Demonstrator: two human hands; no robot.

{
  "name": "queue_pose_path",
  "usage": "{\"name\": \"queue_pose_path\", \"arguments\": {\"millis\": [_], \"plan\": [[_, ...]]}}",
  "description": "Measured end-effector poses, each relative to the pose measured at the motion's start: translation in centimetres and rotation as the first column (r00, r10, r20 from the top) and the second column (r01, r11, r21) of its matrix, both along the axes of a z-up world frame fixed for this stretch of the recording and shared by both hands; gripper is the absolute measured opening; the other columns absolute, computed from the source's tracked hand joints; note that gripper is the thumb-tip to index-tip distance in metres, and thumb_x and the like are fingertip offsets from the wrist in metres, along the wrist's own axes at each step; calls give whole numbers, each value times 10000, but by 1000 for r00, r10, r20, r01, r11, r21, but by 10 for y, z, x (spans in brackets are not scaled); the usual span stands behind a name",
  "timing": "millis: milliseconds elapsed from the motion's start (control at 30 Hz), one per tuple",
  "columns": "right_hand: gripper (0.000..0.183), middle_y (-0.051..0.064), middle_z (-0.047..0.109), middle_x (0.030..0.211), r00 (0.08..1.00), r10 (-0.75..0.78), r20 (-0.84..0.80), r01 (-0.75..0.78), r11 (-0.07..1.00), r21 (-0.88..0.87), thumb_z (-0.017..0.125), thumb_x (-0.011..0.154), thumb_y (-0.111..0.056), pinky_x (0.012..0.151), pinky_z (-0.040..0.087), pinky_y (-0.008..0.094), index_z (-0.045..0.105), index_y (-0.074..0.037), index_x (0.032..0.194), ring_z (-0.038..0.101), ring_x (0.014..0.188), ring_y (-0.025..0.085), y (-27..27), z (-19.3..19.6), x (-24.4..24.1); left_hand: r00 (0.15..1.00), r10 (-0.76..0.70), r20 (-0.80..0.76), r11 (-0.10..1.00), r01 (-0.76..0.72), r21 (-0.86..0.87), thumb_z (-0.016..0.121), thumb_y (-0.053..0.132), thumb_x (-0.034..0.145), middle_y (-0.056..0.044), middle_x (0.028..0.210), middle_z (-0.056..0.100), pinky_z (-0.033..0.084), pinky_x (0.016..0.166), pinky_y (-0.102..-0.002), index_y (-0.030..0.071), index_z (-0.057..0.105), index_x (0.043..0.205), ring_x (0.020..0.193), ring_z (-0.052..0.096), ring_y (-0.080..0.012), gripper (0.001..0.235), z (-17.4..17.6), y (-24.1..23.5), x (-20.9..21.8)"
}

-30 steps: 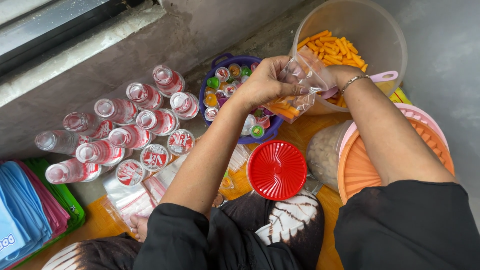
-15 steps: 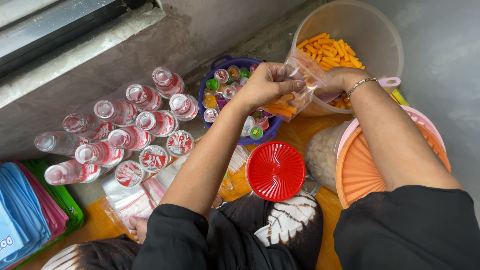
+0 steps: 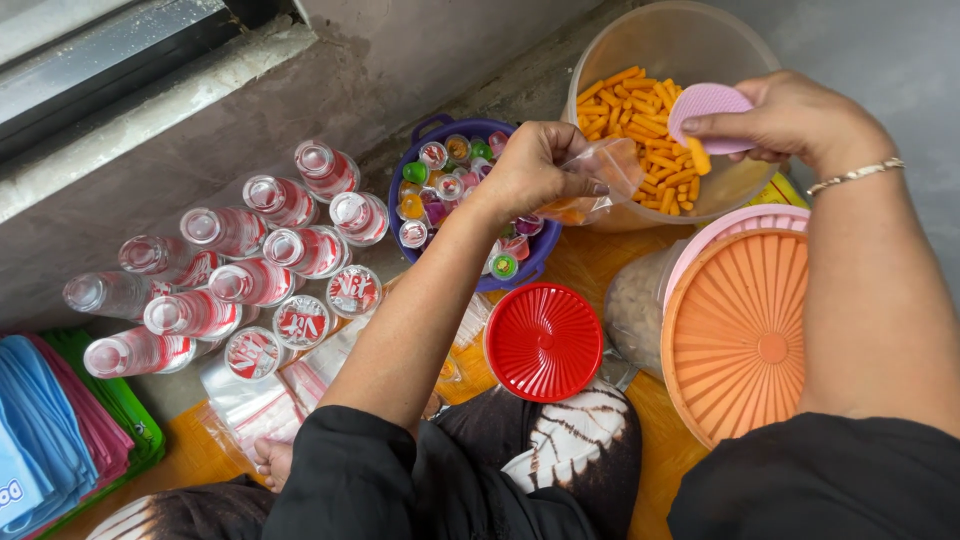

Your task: The person scoops cashew nuts from a large container into small plastic bags using a pink scoop, then seals the bags. They repeat the process with orange stick-shaped snacks, filling and sealing multiple bags.

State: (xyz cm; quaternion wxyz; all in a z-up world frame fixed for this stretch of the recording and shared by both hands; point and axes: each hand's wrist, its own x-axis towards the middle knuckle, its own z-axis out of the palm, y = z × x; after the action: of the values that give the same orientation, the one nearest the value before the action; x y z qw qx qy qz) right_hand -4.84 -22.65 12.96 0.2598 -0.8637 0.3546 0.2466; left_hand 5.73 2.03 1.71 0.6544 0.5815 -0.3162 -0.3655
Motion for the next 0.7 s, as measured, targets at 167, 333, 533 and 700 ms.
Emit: {"name": "queue_pose_path", "arguments": {"millis": [167,333,533,700], "plan": [[205,30,576,753,797,-219,562,-1,931,364,731,1040,-280,424,261,198,641,-97,1058,364,502,71,1,13,-35,977,-70,-201,985,35,-172,939,-6,678,-55,763,765,636,624,-237,68,681,788,680,737,-112,290,-4,-20,-9],[285,10,656,858,662,-238,711,-12,945,327,784,980,-350,460,336,147,674,-116,1101,539,640,30,46,20,-47,935,-142,-326,969,64,-238,928,-9,682,-89,796,775,643,689,-225,42,713,853,714,752,-130,279,-6,-42,-27],[363,7,705,1012,489,-143,860,-53,980,193,803,995,-409,632,486,176,688,-97,1139,608,775,50,62,24,-57,894,-255,-369,938,136,-319,896,-8,726,-148,897,799,667,740,-292,21,725,917,792,789,-211,258,-1,-40,-41],[395,57,679,1023,379,-200,903,-25,974,226,767,1056,-452,468,325,158,653,-80,1122,530,651,59,60,29,-65,930,-240,-278,934,144,-326,908,8,727,-54,851,782,648,712,-245,51,733,914,746,757,-129,260,-8,-35,-42]]}}
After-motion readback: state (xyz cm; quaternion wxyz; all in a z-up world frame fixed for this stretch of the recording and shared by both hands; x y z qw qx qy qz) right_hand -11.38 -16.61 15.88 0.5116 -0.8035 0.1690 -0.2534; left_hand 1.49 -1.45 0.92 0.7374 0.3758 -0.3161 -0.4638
